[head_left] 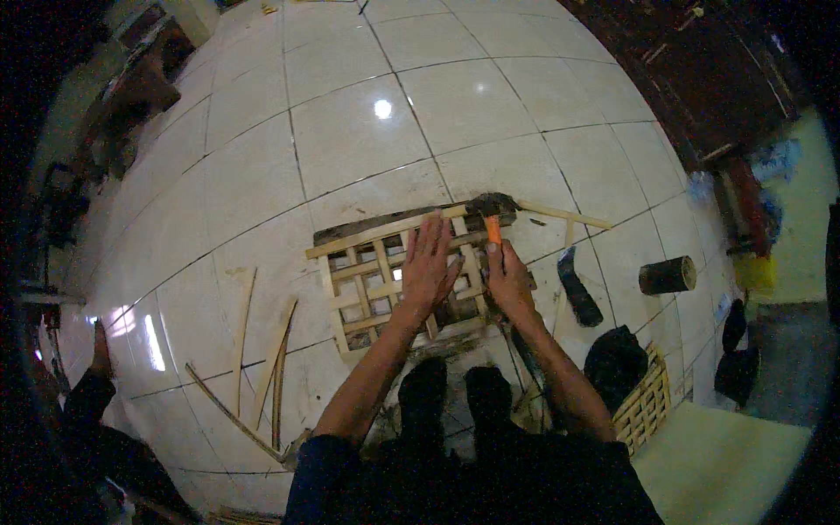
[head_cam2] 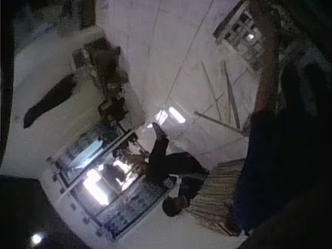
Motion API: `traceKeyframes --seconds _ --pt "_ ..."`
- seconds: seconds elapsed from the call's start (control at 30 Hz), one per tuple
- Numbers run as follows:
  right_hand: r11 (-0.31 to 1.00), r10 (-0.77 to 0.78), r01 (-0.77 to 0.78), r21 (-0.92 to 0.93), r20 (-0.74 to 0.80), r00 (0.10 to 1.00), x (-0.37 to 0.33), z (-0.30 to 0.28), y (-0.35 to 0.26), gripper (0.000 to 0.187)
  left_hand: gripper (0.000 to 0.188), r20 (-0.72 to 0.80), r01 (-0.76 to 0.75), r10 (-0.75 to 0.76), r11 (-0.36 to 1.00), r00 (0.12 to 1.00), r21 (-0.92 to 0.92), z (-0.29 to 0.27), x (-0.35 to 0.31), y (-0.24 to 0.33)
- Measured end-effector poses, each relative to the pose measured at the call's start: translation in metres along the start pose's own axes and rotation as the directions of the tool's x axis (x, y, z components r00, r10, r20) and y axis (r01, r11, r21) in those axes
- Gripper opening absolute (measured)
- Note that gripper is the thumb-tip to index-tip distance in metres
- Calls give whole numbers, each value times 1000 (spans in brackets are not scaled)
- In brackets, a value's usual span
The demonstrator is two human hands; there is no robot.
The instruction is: The person sits on the floor and weaves thin wooden strips into a rectangular lattice frame. They use a hammer to secure the strips and a knife to trim excess material, gradually building up the woven pattern.
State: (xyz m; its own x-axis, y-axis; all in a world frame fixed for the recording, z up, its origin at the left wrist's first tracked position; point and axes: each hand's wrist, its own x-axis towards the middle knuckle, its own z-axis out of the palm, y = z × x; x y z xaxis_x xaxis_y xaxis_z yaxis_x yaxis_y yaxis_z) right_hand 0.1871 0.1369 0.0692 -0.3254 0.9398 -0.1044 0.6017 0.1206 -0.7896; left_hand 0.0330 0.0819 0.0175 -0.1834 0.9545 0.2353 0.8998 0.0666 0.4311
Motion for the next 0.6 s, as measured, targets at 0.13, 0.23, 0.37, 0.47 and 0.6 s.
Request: traceKeyframes --seconds 0.13,0.23,0.37,0.47,0.6 --pt "955 33 -73 286 142 989 0 30 29 42 71 -60 159 -153 980 986 118 -24 -27 -18" --pt "871 123 -204 447 204 971 3 45 23 42 70 -28 151 -148 971 989 185 -24 -35 -27" --pt "785 259 -279 553 116 959 17 44 -22 43 69 -41 129 -123 969 992 211 -28 -38 -28" --pt "954 154 -177 241 111 982 29 68 9 44 70 -44 116 -109 969 993 219 -25 -35 -26" --pt "992 -126 125 23 50 991 27 67 -7 47 72 -53 129 -119 960 991 249 -22 -41 -33"
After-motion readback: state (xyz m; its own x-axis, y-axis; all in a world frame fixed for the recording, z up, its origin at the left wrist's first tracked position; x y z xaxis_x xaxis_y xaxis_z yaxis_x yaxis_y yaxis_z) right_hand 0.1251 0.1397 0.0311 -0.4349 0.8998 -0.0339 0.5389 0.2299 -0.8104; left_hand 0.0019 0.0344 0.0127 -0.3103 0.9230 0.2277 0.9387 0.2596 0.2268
